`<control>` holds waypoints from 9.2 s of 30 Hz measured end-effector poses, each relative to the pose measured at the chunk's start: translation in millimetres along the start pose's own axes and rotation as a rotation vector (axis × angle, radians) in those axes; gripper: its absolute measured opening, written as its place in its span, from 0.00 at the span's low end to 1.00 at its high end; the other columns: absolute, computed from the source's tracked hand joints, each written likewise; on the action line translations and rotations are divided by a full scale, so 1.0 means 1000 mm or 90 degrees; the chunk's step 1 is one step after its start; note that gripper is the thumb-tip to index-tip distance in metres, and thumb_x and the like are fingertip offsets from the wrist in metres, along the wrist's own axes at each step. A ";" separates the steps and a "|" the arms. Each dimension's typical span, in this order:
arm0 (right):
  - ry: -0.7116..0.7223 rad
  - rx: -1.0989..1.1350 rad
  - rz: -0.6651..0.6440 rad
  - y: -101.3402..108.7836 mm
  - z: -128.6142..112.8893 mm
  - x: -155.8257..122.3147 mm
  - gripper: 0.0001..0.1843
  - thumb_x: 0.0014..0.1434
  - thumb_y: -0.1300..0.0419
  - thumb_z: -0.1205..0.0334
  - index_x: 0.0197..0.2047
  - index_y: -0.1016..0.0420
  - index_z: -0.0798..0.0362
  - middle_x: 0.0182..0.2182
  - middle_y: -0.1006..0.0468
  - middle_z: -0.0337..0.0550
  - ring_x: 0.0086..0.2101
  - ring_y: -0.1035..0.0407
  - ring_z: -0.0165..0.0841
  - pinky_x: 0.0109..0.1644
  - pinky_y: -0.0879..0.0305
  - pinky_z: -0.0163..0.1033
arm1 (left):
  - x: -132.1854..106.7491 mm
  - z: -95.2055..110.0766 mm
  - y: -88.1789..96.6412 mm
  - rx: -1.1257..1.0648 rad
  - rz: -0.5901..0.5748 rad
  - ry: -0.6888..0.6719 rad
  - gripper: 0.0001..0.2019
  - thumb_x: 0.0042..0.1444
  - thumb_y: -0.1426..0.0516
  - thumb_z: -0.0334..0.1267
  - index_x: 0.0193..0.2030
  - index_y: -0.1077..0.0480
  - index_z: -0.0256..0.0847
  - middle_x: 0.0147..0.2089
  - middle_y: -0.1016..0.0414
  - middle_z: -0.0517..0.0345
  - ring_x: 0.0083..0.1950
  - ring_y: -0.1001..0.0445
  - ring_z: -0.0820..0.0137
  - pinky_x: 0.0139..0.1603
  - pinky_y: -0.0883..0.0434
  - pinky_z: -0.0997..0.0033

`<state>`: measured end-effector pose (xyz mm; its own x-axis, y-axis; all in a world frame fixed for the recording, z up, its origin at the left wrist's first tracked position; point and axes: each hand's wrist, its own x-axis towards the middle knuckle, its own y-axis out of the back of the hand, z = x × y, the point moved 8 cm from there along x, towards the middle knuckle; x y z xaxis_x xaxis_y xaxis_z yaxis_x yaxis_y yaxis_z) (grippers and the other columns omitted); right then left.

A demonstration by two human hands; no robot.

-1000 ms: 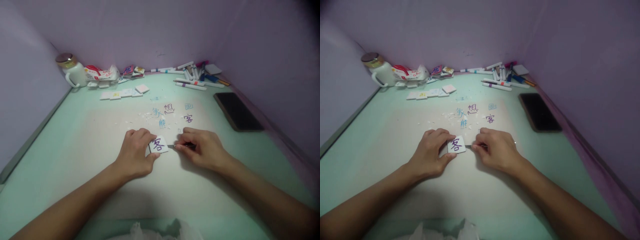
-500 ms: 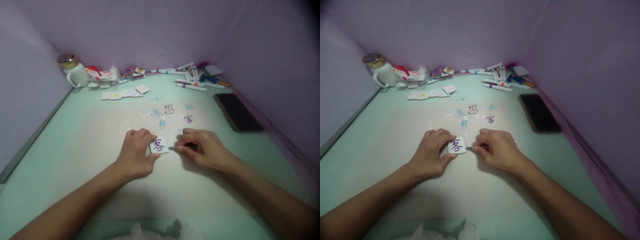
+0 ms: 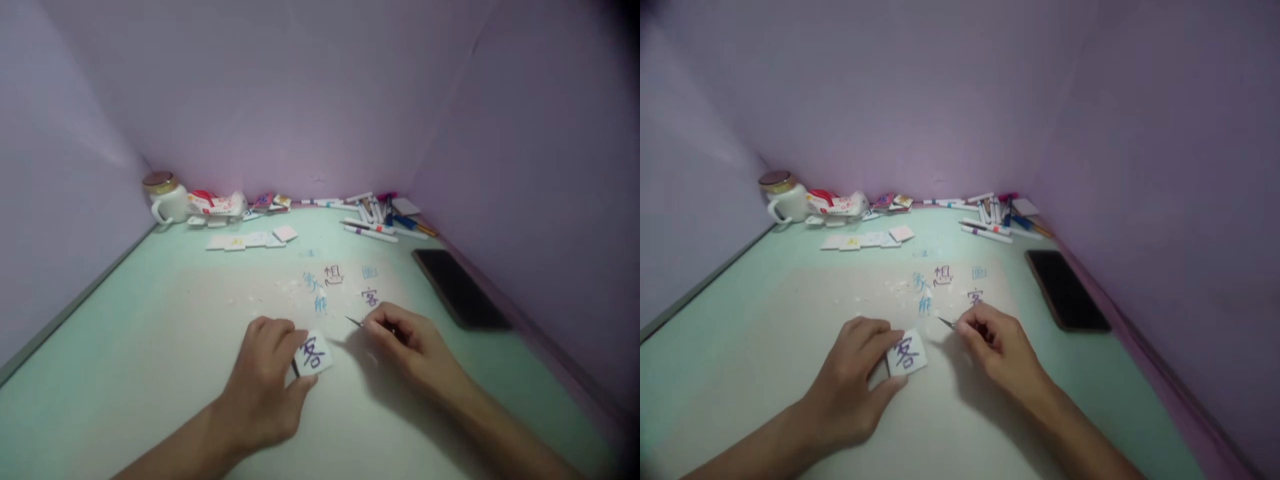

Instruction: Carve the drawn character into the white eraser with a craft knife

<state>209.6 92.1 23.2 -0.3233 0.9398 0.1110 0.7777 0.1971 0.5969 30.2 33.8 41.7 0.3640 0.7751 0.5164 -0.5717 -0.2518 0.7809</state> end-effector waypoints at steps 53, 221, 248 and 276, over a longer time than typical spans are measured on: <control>0.065 -0.328 0.057 -0.009 -0.019 -0.022 0.10 0.63 0.48 0.56 0.35 0.27 0.44 0.24 0.23 0.34 0.22 0.30 0.32 0.23 0.45 0.34 | 0.002 -0.007 -0.012 -0.039 -0.111 0.030 0.28 0.47 0.40 0.34 0.58 0.37 0.37 0.54 0.32 0.45 0.53 0.35 0.54 0.54 0.37 0.45; 0.209 -0.268 0.005 -0.031 -0.028 -0.026 0.10 0.60 0.44 0.62 0.32 0.22 0.52 0.23 0.30 0.36 0.21 0.38 0.27 0.25 0.50 0.35 | 0.008 -0.009 -0.022 -0.099 -0.197 0.054 0.21 0.41 0.31 0.46 0.40 0.24 0.35 0.40 0.27 0.50 0.42 0.30 0.58 0.49 0.37 0.51; -0.246 0.215 -0.136 -0.031 -0.006 -0.027 0.17 0.54 0.39 0.48 0.35 0.20 0.53 0.14 0.34 0.34 0.16 0.43 0.26 0.19 0.50 0.33 | 0.004 0.024 0.009 -0.093 0.037 -0.198 0.15 0.60 0.43 0.37 0.51 0.38 0.32 0.42 0.36 0.46 0.44 0.35 0.61 0.41 0.28 0.59; 0.139 -0.239 -0.045 -0.020 -0.027 -0.035 0.13 0.65 0.52 0.62 0.42 0.26 0.46 0.33 0.23 0.39 0.29 0.28 0.32 0.28 0.38 0.36 | 0.005 0.004 -0.019 -0.132 -0.208 0.019 0.19 0.49 0.37 0.41 0.46 0.29 0.34 0.40 0.33 0.49 0.41 0.39 0.61 0.48 0.39 0.53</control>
<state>191.0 48.1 29.1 -0.5066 0.8384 0.2011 0.5125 0.1053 0.8522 46.1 39.8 30.5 0.5324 0.8120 0.2392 -0.5667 0.1320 0.8133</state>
